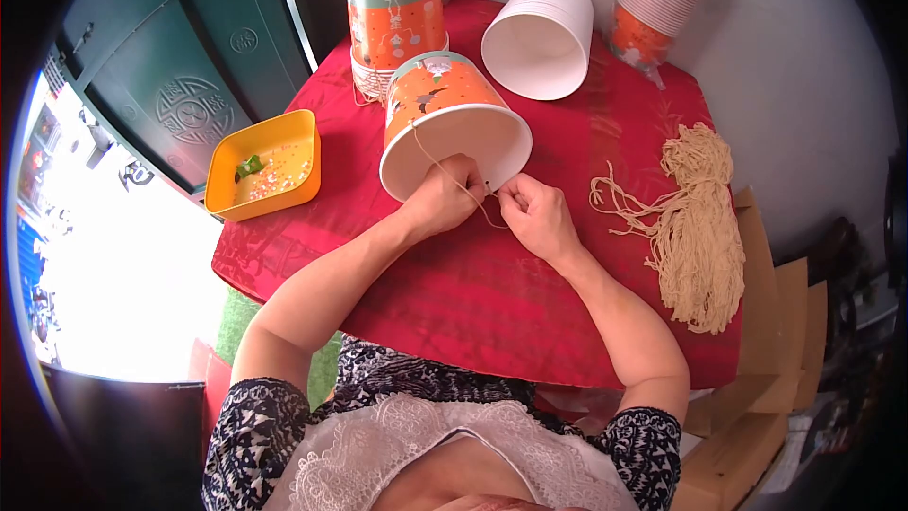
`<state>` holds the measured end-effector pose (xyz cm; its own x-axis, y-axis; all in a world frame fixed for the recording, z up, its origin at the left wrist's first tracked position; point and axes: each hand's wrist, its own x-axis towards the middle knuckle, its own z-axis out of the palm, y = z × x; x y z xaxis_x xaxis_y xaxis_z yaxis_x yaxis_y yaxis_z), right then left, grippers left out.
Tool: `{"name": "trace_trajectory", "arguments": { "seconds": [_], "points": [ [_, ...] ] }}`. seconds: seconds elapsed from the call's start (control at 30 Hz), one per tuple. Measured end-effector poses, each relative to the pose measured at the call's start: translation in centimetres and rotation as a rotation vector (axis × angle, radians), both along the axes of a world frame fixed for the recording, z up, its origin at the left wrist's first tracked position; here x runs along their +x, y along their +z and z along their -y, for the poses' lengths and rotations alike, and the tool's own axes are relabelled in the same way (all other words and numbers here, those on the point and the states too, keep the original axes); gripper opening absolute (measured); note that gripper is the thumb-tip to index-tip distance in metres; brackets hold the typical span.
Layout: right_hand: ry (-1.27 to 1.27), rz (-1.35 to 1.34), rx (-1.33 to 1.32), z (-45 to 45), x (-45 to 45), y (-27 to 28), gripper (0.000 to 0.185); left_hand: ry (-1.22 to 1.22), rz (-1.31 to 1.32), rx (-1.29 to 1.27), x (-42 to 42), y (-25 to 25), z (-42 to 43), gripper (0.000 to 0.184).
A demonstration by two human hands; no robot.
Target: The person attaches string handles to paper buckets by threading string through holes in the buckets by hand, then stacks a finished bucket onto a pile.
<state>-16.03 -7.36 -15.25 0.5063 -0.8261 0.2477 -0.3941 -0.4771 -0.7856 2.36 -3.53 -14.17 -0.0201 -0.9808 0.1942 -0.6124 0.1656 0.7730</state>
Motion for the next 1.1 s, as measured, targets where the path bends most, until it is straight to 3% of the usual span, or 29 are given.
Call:
{"name": "trace_trajectory", "arguments": {
  "seconds": [0.17,0.27,0.6,0.73,0.9,1.1],
  "points": [
    [0.01,-0.049,-0.075,-0.3,-0.1,-0.1,0.009,0.009,0.033,-0.159,0.0,-1.1,0.4,0.01],
    [0.013,-0.099,-0.133,-0.3,-0.1,0.1,0.01,0.054,0.059,-0.03,-0.3,-0.2,0.2,0.009],
    [0.069,-0.09,-0.268,-0.3,-0.2,-0.9,0.011,0.174,0.116,-0.248,-1.2,-2.5,0.7,0.008],
    [-0.007,-0.05,-0.198,-0.5,0.0,-0.5,0.013,0.159,0.118,-0.232,-1.2,-1.9,0.7,0.01],
    [-0.215,-0.024,-0.075,0.5,0.6,0.3,0.03,0.129,0.097,-0.185,-1.1,-1.2,0.4,0.012],
    [-0.167,-0.017,0.035,2.1,0.5,-0.8,0.038,0.006,0.131,-0.258,-0.1,-2.0,-0.1,0.009]
  ]
}}
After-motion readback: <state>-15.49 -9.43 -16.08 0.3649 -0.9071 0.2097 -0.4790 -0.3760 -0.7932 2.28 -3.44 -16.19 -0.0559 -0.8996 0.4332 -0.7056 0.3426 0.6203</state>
